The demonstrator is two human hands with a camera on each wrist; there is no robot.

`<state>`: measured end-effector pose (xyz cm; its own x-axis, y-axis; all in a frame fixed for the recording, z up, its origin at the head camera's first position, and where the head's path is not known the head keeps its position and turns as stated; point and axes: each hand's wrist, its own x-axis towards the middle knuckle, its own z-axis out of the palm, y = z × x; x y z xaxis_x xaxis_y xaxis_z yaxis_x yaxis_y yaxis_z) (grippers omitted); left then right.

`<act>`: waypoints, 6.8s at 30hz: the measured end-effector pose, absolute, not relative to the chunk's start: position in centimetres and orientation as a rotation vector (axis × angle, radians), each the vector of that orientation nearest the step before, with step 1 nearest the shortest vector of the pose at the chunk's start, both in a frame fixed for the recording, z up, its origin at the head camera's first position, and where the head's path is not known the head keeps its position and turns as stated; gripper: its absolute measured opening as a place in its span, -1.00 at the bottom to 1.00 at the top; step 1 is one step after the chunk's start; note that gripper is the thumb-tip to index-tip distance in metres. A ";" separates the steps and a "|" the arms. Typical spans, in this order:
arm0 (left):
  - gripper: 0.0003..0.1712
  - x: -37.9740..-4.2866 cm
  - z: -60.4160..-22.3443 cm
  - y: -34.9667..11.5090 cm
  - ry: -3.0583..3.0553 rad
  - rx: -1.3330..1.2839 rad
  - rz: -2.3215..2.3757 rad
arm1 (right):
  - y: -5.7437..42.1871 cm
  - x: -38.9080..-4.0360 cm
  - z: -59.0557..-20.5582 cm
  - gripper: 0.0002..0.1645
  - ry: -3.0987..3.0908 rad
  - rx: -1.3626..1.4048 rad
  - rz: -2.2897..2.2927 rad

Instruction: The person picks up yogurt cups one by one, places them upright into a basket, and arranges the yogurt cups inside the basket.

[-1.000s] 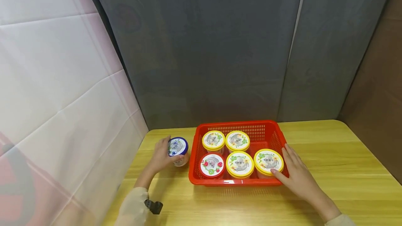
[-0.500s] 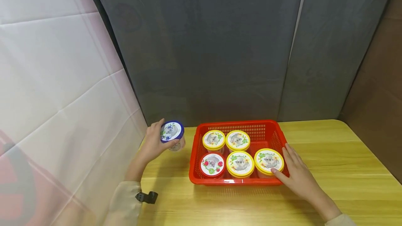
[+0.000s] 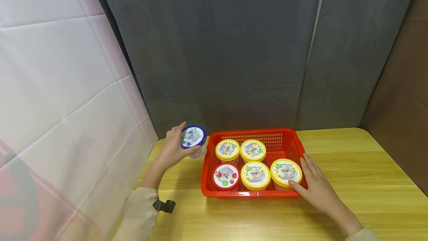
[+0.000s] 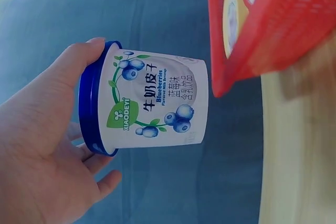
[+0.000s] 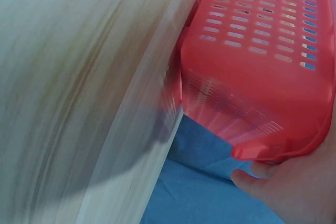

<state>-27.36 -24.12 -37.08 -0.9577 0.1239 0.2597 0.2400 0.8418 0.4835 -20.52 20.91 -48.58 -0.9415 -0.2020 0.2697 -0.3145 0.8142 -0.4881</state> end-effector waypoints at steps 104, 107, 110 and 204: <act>0.10 -32.5 -40.0 0.5 -3.023 -0.880 -0.569 | 19.4 -19.0 -48.5 0.17 -2.822 0.340 0.811; 0.10 -32.5 -40.3 0.6 -3.029 -0.894 -0.557 | 19.2 -18.9 -48.5 0.17 -2.816 0.346 0.818; 0.12 -32.5 -40.7 0.7 -3.031 -0.913 -0.522 | 19.1 -18.7 -48.4 0.17 -2.821 0.345 0.823; -0.17 -23.7 -39.8 -13.7 -2.996 -0.848 -0.646 | 20.1 -21.7 -48.7 0.15 -2.896 0.416 0.850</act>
<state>-23.71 -13.68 -39.75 -0.8571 0.5100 0.0723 0.4945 0.7753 0.3930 -21.68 20.13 -48.68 -0.9582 -0.2326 0.1664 -0.2856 0.8075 -0.5160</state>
